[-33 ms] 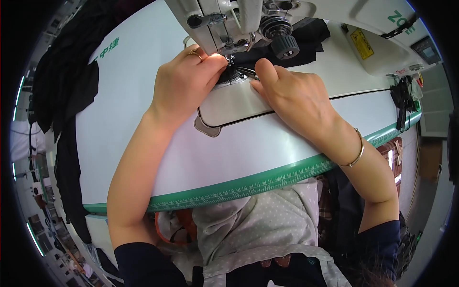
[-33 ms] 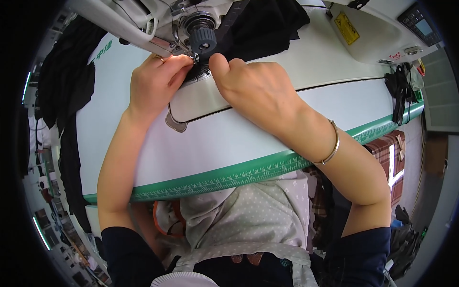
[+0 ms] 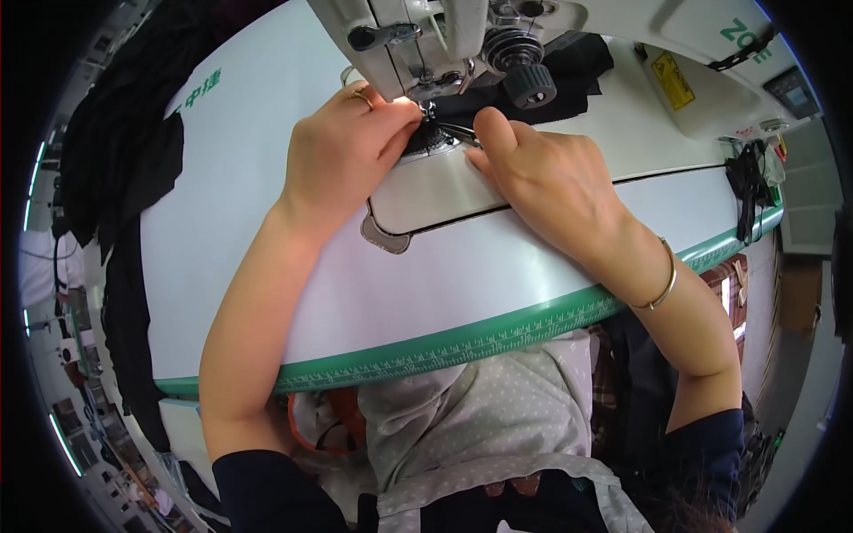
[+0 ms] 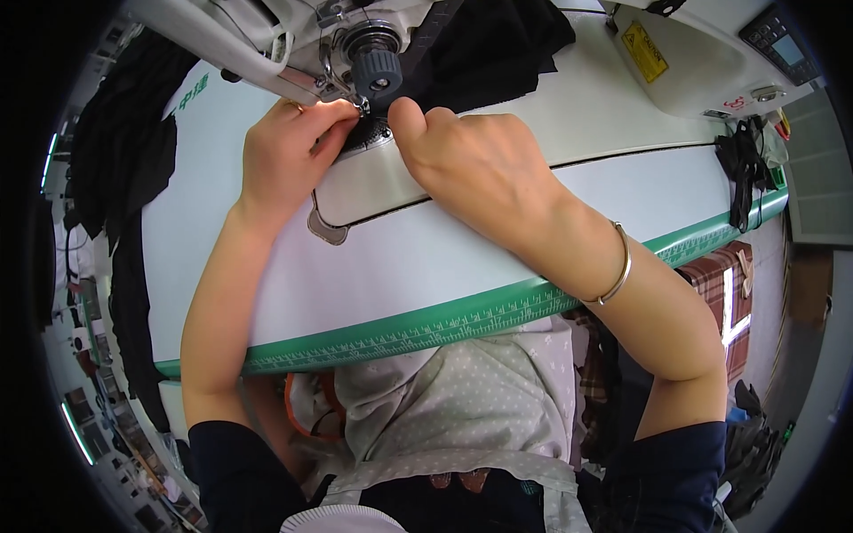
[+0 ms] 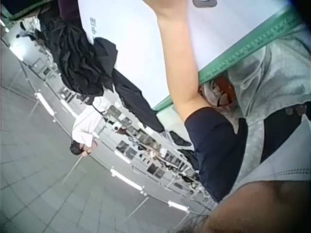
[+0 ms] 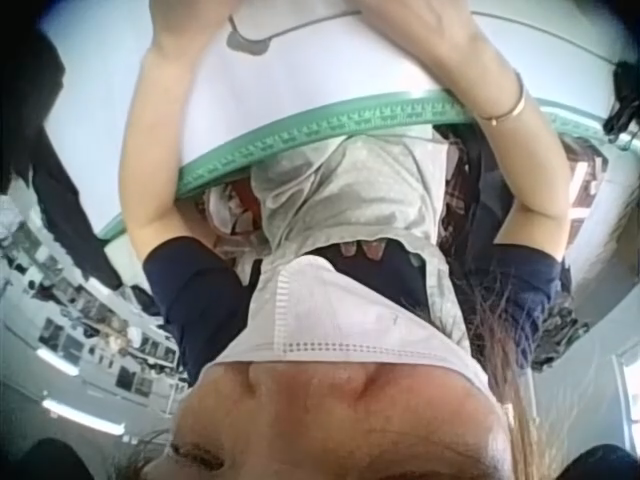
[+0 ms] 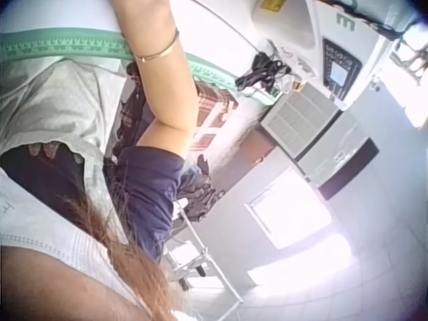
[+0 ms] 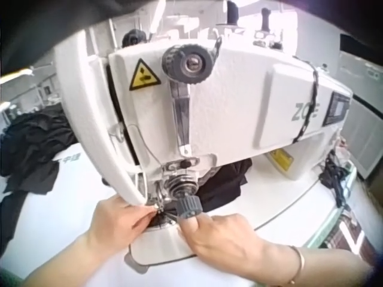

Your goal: Sewing a zipper onto a piece of black fabric using an industrial sewing machine.

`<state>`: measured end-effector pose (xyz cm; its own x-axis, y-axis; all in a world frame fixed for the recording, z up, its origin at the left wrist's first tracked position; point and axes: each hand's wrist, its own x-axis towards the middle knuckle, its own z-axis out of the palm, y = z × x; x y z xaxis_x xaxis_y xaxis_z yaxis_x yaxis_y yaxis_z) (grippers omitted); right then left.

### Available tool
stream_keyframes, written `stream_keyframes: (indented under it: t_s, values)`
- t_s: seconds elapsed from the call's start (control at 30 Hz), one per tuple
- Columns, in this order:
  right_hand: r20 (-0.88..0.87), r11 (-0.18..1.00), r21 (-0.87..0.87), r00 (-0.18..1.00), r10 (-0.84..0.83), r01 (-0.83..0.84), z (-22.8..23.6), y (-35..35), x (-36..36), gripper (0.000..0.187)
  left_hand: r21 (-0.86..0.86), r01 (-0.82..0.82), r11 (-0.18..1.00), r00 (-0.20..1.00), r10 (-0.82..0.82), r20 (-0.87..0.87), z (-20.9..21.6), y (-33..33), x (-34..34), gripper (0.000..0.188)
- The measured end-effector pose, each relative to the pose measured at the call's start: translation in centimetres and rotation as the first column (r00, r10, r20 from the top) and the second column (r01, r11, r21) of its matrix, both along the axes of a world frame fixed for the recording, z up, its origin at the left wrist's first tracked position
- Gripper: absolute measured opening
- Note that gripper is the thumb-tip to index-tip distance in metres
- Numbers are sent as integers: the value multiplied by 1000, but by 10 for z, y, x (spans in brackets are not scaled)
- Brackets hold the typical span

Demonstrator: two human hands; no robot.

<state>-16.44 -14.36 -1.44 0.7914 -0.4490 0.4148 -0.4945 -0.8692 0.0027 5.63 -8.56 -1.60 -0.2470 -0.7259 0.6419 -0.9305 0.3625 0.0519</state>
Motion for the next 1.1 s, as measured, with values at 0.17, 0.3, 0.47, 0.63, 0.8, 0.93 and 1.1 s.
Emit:
stream_keyframes:
  t_s: [0.17, 0.3, 0.47, 0.63, 0.8, 0.93, 1.1]
  values:
    - [4, 999, -40, 1000, 3, -3, -2, -1, 1, 28, 341, -11, 940, 876, 173, -451, 4, -4, -1, 8]
    - [13, 998, -60, 1000, 19, -18, -2, -2, 2, 27, 415, -16, 910, 838, 239, -491, 7, -7, -2, 21]
    - [-27, 999, -52, 1000, -1, 0, 0, -3, 6, 26, 494, -36, 868, 784, 332, -524, 11, -7, -6, 32]
    - [-23, 996, -93, 1000, 4, -6, -1, -3, 8, 25, 505, -35, 863, 791, 332, -513, 13, -8, -6, 32]
    - [-25, 993, -109, 999, 29, -32, -1, -3, 8, 25, 525, -25, 850, 767, 354, -536, 14, -8, -8, 31]
    - [-9, 993, -114, 999, 35, -36, -3, -4, 7, 25, 558, -18, 830, 747, 382, -544, 14, -9, -8, 31]
    - [-6, 993, -114, 999, 31, -32, -1, -3, 9, 25, 559, -32, 828, 754, 387, -531, 15, -7, -9, 32]
